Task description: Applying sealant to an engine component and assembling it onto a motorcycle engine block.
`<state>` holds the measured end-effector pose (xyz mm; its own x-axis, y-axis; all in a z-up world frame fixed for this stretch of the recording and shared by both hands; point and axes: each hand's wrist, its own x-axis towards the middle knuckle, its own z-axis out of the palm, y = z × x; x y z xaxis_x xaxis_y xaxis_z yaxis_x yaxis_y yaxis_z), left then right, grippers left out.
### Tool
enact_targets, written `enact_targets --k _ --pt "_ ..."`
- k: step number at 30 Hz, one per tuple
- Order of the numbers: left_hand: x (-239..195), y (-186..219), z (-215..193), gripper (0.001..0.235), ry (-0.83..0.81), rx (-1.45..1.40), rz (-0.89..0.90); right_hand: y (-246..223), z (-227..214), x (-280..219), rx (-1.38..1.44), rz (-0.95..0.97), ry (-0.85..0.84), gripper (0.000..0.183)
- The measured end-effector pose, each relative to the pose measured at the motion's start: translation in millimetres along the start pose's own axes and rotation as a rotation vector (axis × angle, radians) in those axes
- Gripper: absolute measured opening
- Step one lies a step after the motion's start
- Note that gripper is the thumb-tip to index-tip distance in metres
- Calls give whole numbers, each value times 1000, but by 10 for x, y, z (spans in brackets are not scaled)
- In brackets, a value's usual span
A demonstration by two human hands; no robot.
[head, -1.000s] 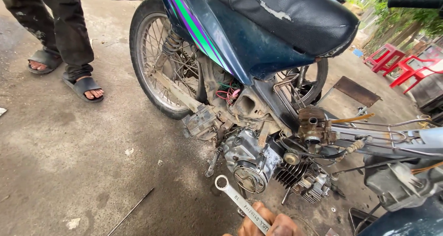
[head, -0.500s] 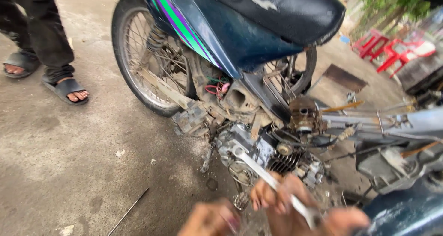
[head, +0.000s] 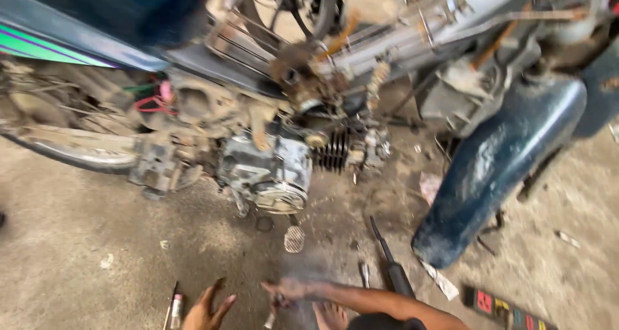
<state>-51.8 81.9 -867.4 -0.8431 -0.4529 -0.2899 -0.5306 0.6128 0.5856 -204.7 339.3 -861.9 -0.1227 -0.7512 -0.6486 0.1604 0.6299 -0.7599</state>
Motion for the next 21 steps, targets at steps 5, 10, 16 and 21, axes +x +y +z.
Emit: enact_targets --k 5,10,16,21 --pt "148 607 463 41 -751 -401 53 -573 -129 -785 147 -236 261 72" --pt "667 7 1367 33 -249 -281 4 690 -94 -819 945 -252 887 13" --pt "718 -384 1712 77 109 228 225 1677 -194 -1933 1281 -824 613 69" --pt "196 1573 -232 25 -390 83 161 1529 -422 -1919 1215 -732 774 52"
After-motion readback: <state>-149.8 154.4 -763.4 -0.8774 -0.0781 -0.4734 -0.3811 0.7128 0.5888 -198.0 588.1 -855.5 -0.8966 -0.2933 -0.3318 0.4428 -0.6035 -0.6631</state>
